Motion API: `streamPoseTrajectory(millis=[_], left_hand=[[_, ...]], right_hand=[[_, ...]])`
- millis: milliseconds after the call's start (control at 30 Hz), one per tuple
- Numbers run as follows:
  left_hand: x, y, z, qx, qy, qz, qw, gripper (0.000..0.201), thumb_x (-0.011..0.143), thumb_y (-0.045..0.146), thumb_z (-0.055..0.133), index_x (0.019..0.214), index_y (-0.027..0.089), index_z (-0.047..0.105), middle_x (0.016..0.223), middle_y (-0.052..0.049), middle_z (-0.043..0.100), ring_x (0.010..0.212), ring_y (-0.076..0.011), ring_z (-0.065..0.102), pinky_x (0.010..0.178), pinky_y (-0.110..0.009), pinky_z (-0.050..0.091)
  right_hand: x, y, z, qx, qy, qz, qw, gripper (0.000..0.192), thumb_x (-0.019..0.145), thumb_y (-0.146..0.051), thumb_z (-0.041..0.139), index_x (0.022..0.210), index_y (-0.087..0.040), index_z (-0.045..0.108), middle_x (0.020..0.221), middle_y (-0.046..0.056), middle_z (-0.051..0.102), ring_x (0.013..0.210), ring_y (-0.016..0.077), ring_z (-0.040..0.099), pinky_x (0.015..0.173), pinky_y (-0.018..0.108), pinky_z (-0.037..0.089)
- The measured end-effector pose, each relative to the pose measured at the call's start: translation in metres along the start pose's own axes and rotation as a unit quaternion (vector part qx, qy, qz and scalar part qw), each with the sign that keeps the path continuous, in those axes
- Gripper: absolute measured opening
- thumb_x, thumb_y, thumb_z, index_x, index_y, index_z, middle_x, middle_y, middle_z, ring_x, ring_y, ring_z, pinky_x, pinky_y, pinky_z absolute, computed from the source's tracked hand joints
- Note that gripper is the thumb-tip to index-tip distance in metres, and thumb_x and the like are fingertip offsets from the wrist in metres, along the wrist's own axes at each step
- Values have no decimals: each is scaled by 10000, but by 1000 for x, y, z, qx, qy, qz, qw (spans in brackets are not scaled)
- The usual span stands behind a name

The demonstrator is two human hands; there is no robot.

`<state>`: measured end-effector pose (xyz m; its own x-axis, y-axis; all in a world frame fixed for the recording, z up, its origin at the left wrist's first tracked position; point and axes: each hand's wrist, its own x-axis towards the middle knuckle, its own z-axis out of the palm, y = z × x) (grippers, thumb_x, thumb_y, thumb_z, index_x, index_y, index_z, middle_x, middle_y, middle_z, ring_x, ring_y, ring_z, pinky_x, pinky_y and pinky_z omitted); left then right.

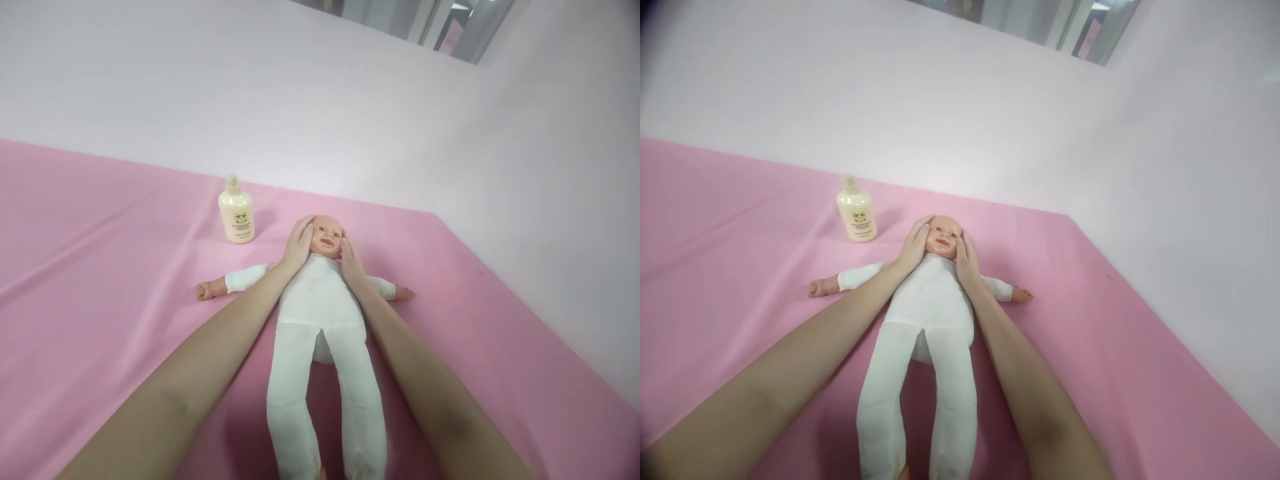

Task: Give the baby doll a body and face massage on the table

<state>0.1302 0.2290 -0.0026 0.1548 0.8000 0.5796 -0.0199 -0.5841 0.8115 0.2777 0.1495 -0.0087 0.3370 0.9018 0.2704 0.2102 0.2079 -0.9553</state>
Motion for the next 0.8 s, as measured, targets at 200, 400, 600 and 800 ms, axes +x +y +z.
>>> streamPoseTrajectory(millis=[200,400,600,800], left_hand=[[-1,8,-3,16,-4,-4,1000,388,974,380,364,1268,209,549,1367,-76,544,1309,-179,475,1176,-380,316],[-1,7,-3,15,-6,-4,1000,393,977,387,352,1273,211,542,1375,-75,538,1315,-180,470,1173,-382,320],[-1,6,-2,12,-5,-4,1000,391,975,379,359,1269,202,547,1369,-81,542,1310,-178,476,1173,-377,322],[-1,7,-2,16,-4,-4,1000,391,974,384,358,1264,205,549,1365,-81,546,1308,-183,478,1171,-386,325]], right_hand=[[-1,-2,1,6,-1,5,1000,598,903,-610,400,1436,-341,386,1512,-55,405,1409,185,372,1200,456,279],[-1,-1,1,8,-4,2,1000,600,907,-607,396,1441,-334,379,1517,-47,400,1414,182,363,1199,448,280],[0,-1,2,5,-1,-1,1000,596,909,-598,392,1442,-332,376,1529,-52,377,1417,181,356,1197,441,287],[0,-1,1,-4,0,-1,1000,588,910,-595,387,1436,-332,388,1521,-46,393,1415,185,361,1192,444,294]])
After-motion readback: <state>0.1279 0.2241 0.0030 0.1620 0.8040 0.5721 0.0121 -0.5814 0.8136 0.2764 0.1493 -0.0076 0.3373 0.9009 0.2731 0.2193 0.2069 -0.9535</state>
